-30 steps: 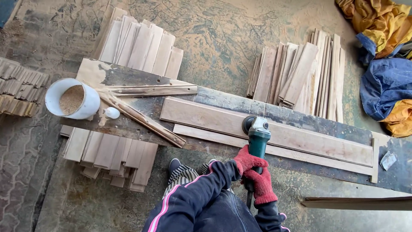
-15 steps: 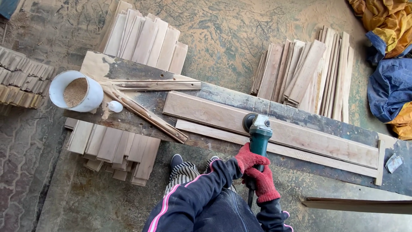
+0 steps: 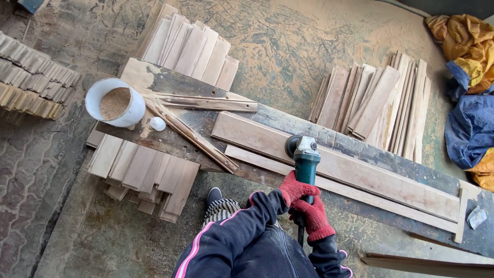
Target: Sanding a long wooden plank using a handheld power sander in a woodworking shop.
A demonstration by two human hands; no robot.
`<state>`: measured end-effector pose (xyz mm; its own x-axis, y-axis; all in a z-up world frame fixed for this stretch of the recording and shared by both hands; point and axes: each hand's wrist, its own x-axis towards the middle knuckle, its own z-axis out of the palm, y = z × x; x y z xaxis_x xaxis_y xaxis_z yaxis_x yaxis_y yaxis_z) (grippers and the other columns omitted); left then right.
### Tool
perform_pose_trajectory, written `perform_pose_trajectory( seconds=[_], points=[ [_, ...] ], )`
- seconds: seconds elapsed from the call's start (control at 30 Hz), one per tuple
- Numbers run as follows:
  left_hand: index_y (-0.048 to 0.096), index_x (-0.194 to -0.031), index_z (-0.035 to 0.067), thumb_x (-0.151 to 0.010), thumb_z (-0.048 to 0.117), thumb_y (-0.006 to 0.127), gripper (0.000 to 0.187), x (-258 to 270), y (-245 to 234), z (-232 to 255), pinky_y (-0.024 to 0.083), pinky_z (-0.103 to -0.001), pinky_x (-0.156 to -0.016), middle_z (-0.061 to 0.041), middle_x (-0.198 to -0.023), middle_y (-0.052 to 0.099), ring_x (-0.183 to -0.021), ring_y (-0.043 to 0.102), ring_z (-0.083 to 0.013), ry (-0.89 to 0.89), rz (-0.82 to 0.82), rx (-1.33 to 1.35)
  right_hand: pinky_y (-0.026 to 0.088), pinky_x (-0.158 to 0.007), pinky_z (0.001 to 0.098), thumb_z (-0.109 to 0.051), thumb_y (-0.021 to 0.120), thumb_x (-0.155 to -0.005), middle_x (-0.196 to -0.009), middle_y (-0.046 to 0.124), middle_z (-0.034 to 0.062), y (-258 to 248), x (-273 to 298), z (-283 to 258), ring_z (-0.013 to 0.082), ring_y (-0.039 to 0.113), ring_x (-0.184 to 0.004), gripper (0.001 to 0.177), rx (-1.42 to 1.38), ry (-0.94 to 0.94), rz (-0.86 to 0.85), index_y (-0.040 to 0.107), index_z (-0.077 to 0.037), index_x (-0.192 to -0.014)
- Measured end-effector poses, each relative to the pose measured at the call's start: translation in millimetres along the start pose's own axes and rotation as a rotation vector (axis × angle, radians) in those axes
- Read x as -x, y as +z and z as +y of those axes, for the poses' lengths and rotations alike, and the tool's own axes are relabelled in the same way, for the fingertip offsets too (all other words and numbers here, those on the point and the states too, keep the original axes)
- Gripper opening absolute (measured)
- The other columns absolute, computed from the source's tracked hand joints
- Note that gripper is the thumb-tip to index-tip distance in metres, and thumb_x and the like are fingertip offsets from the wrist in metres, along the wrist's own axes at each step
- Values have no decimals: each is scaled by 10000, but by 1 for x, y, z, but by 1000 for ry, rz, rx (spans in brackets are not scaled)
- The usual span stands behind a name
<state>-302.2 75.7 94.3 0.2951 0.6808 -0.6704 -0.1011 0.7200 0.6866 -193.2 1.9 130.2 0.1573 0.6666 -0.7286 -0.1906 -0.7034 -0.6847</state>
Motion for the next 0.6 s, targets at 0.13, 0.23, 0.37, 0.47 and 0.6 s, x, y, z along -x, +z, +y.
perform_pose_trajectory(
  seconds=[0.13, 0.23, 0.37, 0.47, 0.6],
  points=[
    [554, -1248, 13, -523, 228, 917, 840, -1, -23, 5, 623, -374, -817, -146, -1053, 691, -898, 711, -253, 18, 33, 71, 482, -467, 374, -49, 759, -797, -765, 677, 264, 26, 4, -16, 361, 653, -569, 413, 52, 45, -26, 612, 73, -1163],
    [558, -1257, 12, -524, 210, 916, 839, -3, -39, 7, 620, -371, -815, -150, -1062, 694, -891, 711, -255, 36, 80, 104, 476, -429, 370, -20, 749, -799, -729, 672, 264, 44, 0, -23, 361, 651, -541, 386, 80, 41, -76, 615, 90, -1143],
    [567, -1246, 23, -544, 189, 907, 798, 4, -64, 19, 624, -368, -801, -138, -1039, 700, -869, 712, -251, 67, 104, 147, 503, -468, 387, -13, 746, -780, -735, 668, 258, 65, -7, -25, 353, 641, -541, 381, 100, 17, -143, 617, 95, -1121],
    [559, -1253, 19, -545, 191, 909, 808, 4, -81, 23, 624, -372, -805, -141, -1051, 697, -874, 713, -255, 74, 137, 176, 516, -481, 390, -19, 744, -770, -742, 669, 258, 84, -8, -31, 348, 642, -547, 410, 123, -4, -193, 606, 86, -1140],
    [548, -1264, 5, -549, 193, 901, 819, 13, -105, 37, 625, -366, -786, -154, -1051, 692, -858, 711, -270, 74, 161, 203, 504, -466, 368, -37, 741, -790, -766, 674, 250, 114, -2, -45, 340, 652, -562, 460, 174, 26, -199, 580, 53, -1212]
  ],
)
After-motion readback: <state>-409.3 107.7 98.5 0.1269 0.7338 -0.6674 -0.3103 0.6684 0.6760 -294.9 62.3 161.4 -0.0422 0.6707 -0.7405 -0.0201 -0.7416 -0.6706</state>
